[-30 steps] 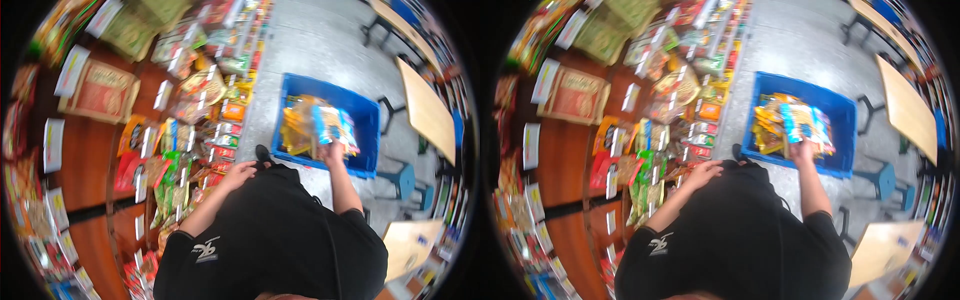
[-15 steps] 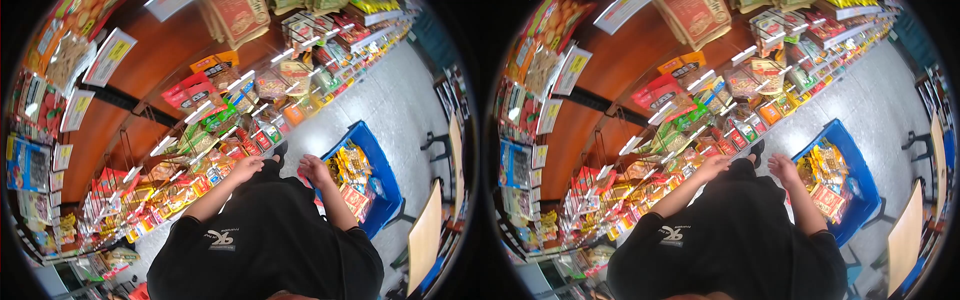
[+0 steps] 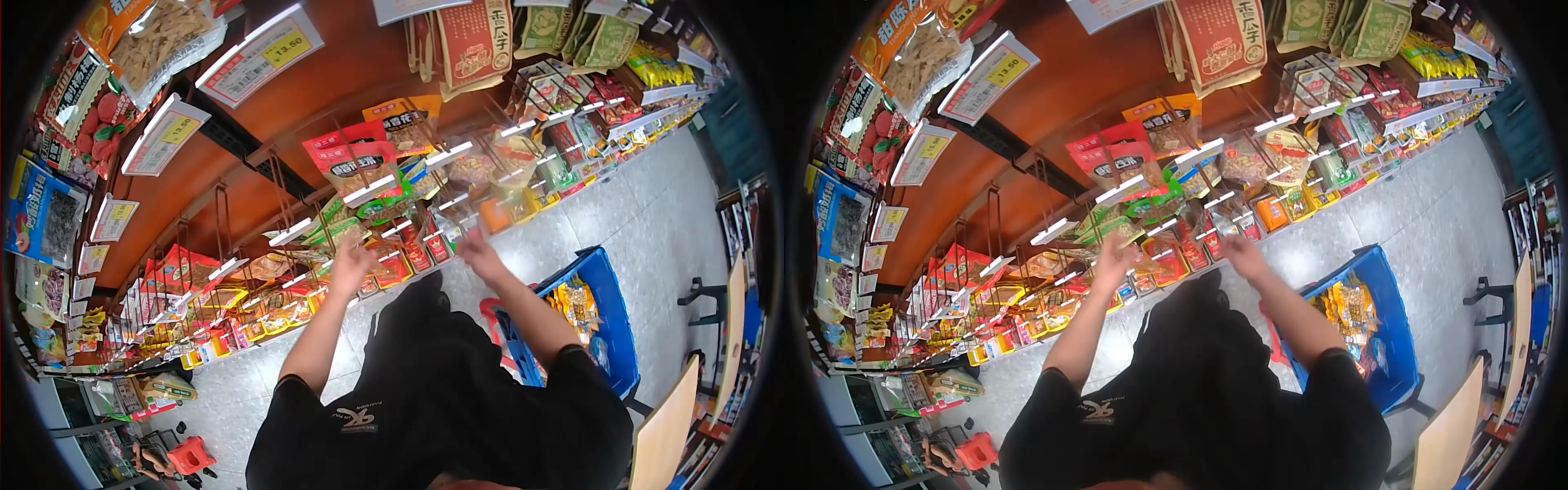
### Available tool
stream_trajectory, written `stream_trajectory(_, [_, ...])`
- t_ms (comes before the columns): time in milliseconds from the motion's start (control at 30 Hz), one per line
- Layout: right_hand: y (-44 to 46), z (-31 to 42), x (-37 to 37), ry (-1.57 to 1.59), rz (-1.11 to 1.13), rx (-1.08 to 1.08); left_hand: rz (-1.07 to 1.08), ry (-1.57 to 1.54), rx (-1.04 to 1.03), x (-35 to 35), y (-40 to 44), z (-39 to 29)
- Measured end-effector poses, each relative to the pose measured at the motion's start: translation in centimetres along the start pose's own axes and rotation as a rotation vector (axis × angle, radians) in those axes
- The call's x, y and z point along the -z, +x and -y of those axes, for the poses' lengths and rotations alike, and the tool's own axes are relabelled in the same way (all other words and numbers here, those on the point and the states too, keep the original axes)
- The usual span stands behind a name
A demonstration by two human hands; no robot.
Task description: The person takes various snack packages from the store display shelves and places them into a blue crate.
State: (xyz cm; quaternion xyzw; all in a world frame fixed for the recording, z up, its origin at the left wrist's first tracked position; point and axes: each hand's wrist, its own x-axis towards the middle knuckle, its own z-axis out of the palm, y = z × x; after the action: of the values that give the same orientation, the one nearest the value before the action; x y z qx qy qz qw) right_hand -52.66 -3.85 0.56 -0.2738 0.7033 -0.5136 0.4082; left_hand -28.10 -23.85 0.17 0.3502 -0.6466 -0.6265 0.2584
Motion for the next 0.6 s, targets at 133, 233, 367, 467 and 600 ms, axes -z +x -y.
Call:
stream_trajectory(133, [-0.2,-0.7,0.0,0.016,0.003,-0.003,-0.017,0.019,-0.042,0.1,-0.1,1.5])
stream_trajectory(233, [-0.2,-1.0,0.2,0.013,0.014,0.007,0.004,0.01,-0.031,-0.1,-0.3,1.1])
stream_trajectory(367, [0.4,0.2,0.1,0.02,0.01,0.009,0.003,0.047,-0.037,0.1,0.6,0.2])
stream_trajectory(467, [1.5,1.7,0.1,0.018,0.018,0.018,0.0,0.044,-0.032,0.5,1.8,-1.3])
stream_trajectory(600, [2.2,2.9,-0.1,0.025,0.017,0.012,-0.007,0.025,-0.034,0.9,2.9,-1.5])
